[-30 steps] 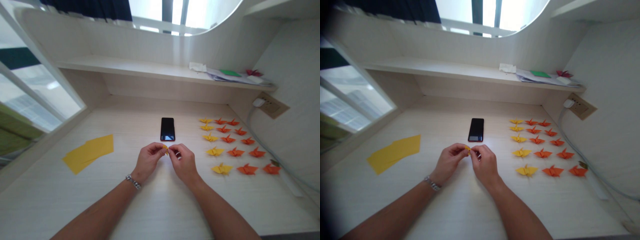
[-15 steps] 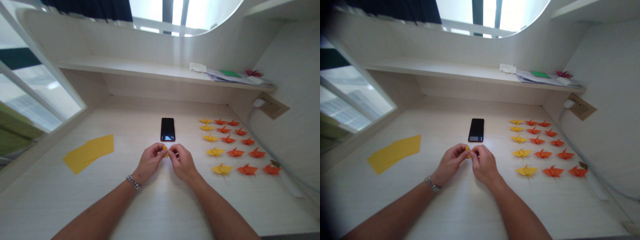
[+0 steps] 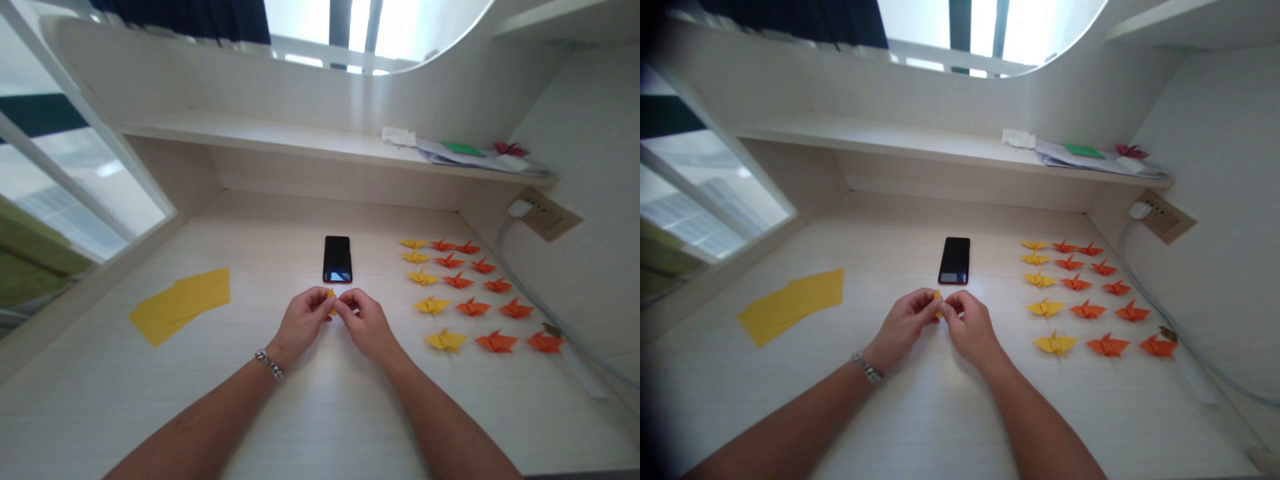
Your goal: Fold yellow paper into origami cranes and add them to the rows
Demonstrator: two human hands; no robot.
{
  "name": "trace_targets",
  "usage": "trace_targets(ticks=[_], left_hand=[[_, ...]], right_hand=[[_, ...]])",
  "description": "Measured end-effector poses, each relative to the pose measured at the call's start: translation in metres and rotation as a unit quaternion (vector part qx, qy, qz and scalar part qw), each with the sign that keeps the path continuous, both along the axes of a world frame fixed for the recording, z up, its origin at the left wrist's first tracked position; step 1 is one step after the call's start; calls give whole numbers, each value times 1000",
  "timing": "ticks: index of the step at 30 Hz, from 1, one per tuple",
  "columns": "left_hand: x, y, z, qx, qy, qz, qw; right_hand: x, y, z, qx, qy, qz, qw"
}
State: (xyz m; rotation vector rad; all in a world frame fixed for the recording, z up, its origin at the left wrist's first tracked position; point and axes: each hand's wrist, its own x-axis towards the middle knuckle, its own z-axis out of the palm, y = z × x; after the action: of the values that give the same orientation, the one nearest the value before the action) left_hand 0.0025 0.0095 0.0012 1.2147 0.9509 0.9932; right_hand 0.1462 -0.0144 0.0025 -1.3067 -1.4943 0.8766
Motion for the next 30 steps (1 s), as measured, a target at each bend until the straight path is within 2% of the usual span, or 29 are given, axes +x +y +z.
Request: trace_targets(ticks=[7, 10, 13, 16, 23, 30], left_hand=[[-1, -1, 3, -28, -44, -7, 999], [-1, 0, 1, -25, -45, 1, 999], [-1, 1, -3, -33, -60, 11, 998], [-2, 2, -5, -42, -68, 15, 997], [-1, 2, -4, -33, -57, 2, 998], [-2, 3, -2, 6, -18, -27, 999]], right_hand=[[2, -1, 2, 9, -25, -30, 999], [3, 3, -3, -38, 52, -14, 998], [5, 7, -4, -98, 158, 13, 983], [7, 9, -2, -125, 210, 20, 969], [9, 8, 3, -154, 247, 46, 956], [6, 11, -7, -146, 213, 49, 965]])
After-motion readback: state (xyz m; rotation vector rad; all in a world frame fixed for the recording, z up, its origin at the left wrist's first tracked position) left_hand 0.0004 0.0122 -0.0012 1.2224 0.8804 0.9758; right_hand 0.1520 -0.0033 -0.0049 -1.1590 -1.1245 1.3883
